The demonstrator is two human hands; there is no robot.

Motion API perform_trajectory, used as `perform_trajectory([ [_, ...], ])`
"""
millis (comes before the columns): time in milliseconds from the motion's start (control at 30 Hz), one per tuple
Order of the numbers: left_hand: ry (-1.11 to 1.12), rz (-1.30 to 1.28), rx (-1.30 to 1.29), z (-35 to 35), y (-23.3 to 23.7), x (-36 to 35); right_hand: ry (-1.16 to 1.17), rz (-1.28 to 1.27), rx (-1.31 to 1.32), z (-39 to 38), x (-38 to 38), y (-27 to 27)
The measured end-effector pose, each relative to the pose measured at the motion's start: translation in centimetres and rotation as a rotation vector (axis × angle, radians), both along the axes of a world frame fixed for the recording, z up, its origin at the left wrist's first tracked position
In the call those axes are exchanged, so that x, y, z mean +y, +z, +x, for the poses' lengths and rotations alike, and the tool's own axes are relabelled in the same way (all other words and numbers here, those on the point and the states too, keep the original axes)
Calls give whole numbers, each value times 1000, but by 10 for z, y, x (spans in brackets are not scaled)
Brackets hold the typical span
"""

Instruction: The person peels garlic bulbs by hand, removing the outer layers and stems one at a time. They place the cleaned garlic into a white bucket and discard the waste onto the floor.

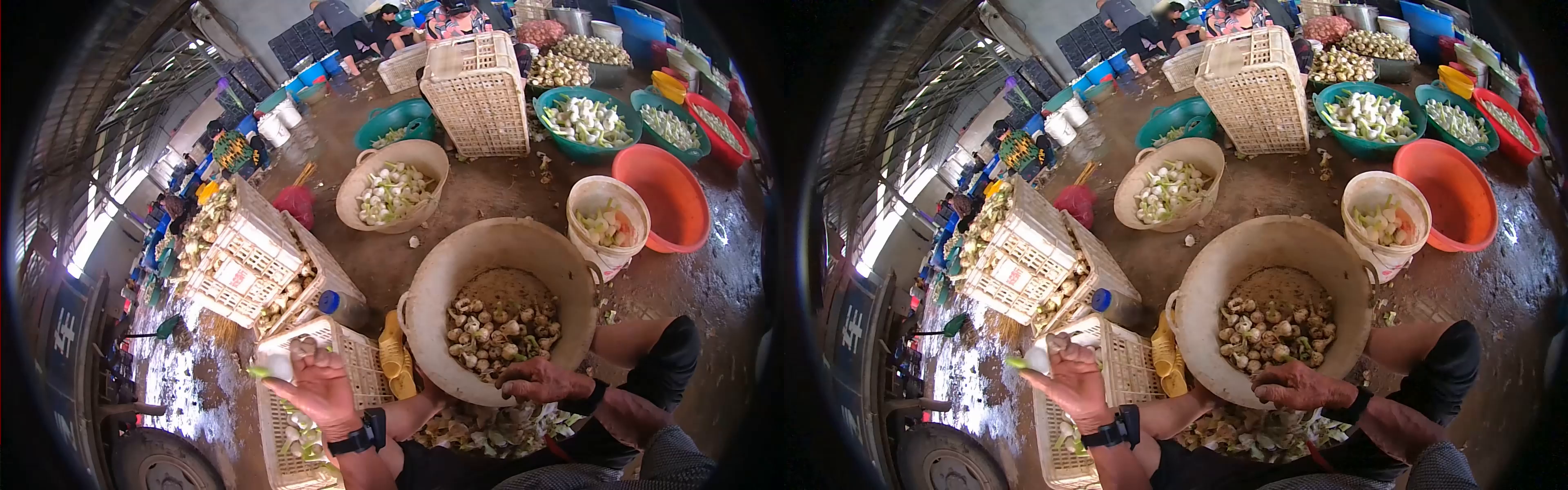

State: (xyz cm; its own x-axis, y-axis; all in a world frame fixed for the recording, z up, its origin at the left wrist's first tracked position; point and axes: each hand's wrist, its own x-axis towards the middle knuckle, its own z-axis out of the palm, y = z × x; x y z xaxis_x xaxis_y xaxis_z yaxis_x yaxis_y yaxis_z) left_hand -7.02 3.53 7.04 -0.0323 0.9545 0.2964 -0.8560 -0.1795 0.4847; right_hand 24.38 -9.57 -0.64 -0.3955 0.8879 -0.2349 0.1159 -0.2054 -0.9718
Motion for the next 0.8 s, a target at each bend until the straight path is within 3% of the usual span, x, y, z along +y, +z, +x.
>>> perform_trajectory([
  [100, 105, -116, 64, -22, -9, -6, 19, -13, -71, -13, 1, -15],
  [167, -6, -228, 188, -2, -19, -16, 38, 77, -180, -21, 4, -23],
  [233, -109, -131, 320, 8, -25, -21, 104, 179, -211, -27, 6, -36],
  [300, -276, -81, 313, 8, -33, -23, 97, 115, -127, -32, 7, -29],
  [367, -394, -52, 291, 7, -33, -25, 91, 226, -136, -31, 14, -31],
  [433, -407, -37, 331, 4, -33, -27, 82, 52, -90, -33, 17, -19],
  [600, -314, 6, 447, 1, -7, -34, 24, 73, -67, -26, 19, -6],
  [667, -204, 46, 549, -3, 15, -40, 10, 102, -71, -20, 19, 4],
  [800, -202, 169, 653, -12, 67, -56, -76, 160, -56, -13, 17, 13],
])
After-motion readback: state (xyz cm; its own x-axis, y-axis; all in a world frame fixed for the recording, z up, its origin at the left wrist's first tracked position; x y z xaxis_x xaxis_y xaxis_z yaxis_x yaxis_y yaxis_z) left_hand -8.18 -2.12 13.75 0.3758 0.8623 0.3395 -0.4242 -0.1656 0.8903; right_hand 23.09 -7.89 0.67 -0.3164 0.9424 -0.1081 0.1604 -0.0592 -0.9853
